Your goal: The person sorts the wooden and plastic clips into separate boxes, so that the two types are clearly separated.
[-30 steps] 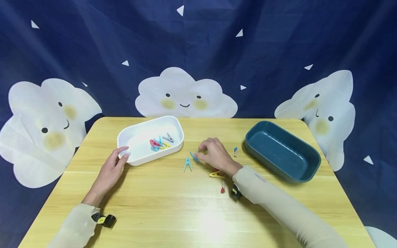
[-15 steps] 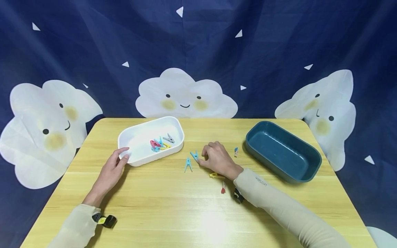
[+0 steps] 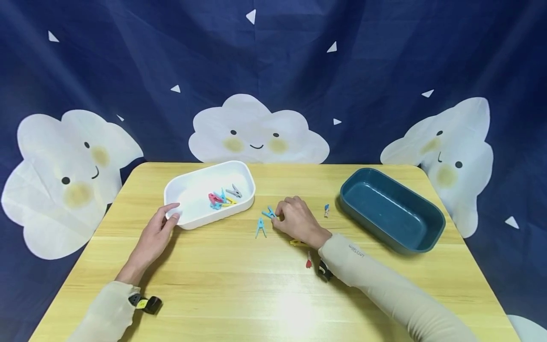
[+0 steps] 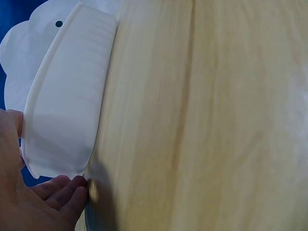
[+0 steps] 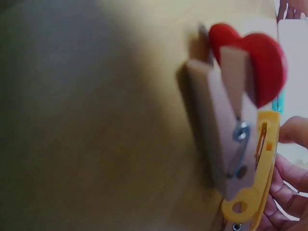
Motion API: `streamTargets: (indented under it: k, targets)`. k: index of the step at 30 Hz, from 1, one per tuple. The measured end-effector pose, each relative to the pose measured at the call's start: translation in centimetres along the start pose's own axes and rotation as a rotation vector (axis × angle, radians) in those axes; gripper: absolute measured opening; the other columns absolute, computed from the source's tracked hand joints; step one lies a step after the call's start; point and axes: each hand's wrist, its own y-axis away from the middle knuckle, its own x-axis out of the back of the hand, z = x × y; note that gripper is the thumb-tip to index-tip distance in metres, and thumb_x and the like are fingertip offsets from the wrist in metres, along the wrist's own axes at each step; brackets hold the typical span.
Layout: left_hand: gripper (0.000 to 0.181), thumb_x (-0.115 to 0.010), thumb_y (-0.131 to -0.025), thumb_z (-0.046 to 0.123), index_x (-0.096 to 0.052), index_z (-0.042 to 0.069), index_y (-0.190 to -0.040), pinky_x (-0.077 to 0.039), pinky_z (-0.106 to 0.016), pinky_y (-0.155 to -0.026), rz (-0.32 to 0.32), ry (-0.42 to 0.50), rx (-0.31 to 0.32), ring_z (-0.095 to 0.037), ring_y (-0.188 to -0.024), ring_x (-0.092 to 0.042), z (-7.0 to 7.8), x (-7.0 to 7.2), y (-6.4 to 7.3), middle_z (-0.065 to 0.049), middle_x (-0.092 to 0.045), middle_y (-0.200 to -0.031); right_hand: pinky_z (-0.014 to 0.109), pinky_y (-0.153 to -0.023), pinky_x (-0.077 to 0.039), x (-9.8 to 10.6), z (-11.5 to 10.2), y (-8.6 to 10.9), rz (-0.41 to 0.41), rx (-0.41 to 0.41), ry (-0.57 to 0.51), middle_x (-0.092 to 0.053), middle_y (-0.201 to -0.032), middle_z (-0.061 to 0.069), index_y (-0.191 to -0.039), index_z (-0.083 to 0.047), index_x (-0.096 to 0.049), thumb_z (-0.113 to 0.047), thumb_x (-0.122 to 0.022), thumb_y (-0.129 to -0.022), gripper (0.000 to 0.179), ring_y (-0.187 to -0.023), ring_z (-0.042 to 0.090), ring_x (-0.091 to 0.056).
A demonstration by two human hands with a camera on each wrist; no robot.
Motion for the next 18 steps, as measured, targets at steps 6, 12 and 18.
streamTargets:
  k: [6,12,18]
  targets:
    - [0.057,-0.042,-0.118,0.046,-0.046,0.010,-0.162,-0.036,-0.063,-0.121,0.004,-0.006,0.001,-0.041,-0.145,-0.047,0.0,-0.1,0.0,-0.026,-0.048,-0.161,0.038,-0.082,-0.054,0.0,0.3,0.0,0.002,-0.020,-0.023,-0.072,-0.091,0.002,-0.096,-0.009,-0.080,-0.019,-0.084,-0.092,0.012,-0.090,0.022,-0.061]
    - [0.054,-0.043,-0.119,0.042,-0.046,0.009,-0.161,-0.033,-0.065,-0.124,0.002,0.000,-0.003,-0.044,-0.152,-0.042,0.3,-0.1,0.1,-0.027,-0.045,-0.164,0.036,-0.081,-0.054,0.7,0.5,-0.1,0.016,-0.074,-0.071,-0.072,-0.094,0.001,-0.097,-0.010,-0.079,-0.022,-0.084,-0.093,0.014,-0.091,0.021,-0.059]
    - [0.052,-0.044,-0.119,0.040,-0.047,0.009,-0.161,-0.036,-0.064,-0.120,0.012,-0.008,-0.008,-0.041,-0.146,-0.047,0.3,-0.1,0.1,-0.027,-0.048,-0.161,0.043,-0.085,-0.056,1.9,0.2,-0.7,0.070,-0.097,-0.105,-0.073,-0.097,0.004,-0.099,-0.009,-0.078,-0.024,-0.082,-0.095,0.016,-0.098,0.027,-0.063]
